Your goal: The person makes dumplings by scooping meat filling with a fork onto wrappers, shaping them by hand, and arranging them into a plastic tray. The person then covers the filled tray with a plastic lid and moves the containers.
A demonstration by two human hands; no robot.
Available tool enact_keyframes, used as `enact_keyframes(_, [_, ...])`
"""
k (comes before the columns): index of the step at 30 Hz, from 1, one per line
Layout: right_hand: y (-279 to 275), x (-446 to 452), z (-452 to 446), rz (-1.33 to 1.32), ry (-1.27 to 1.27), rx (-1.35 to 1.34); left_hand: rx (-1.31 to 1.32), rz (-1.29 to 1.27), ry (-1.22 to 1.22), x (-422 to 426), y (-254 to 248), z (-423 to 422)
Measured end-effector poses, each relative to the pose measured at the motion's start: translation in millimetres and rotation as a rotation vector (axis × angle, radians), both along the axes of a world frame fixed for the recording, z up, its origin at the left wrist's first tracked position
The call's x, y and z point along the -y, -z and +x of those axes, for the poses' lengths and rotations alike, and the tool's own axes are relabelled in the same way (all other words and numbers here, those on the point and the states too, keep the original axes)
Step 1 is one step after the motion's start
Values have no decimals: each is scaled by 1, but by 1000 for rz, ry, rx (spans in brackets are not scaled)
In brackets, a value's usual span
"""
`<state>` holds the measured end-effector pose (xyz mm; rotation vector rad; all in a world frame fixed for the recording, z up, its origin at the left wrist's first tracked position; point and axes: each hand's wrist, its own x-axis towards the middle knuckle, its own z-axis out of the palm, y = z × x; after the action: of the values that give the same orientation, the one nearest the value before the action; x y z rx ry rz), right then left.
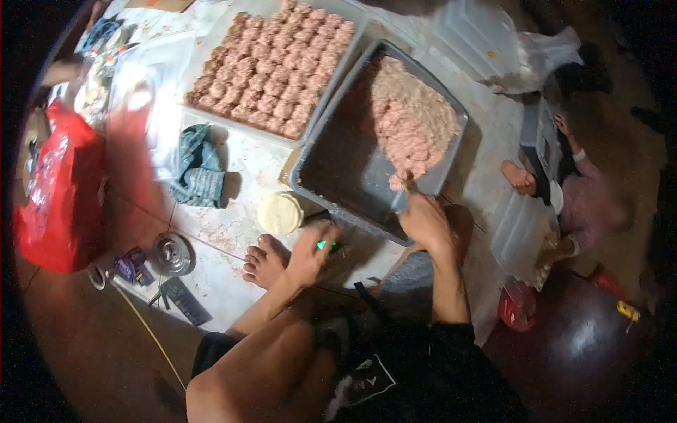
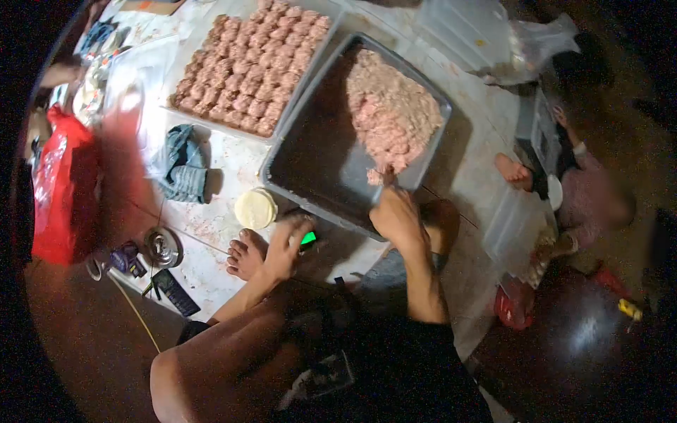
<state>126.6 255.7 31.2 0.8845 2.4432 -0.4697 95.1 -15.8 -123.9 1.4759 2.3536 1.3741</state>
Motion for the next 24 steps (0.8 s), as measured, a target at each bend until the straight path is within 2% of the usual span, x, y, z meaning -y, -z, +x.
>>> enact_keyframes(1, [-14,5,2,-48,-20,-21,26,95,73,13,-25,-2])
enact_keyframes(4, [-26,1,28,-185,30,-301,-59,-11,-264,46,-32,-7])
enact_keyframes(5, [-28,-5,33,-256,63,-339,65,-143,-454,31,-71,-28])
enact_keyframes(6, [-27,-9,37,-329,92,-377,73,-226,-500,24,-79,-42])
enact_keyframes(8, [-27,-10,43,-410,160,-397,78,-297,-383,34,-69,-52])
enact_keyframes(10, [-35,-10,42,-471,187,-305,69,-306,-300,36,-77,-53])
enact_keyframes(11, [-32,-11,47,-423,136,-322,71,-342,-267,37,-70,-51])
enact_keyframes(13, [-27,-14,59,-312,39,-359,1,-410,-292,35,-63,-44])
enact_keyframes(15, [-24,-17,69,-297,61,-392,-88,-484,-281,30,-68,-42])
enact_keyframes(18, [-28,-21,79,-312,73,-445,-33,-413,-294,32,-63,-43])
enact_keyframes(21, [-30,-22,82,-366,75,-484,119,-291,-338,32,-61,-54])
enact_keyframes(24, [-37,-19,82,-362,61,-480,476,-172,-392,38,-75,-68])
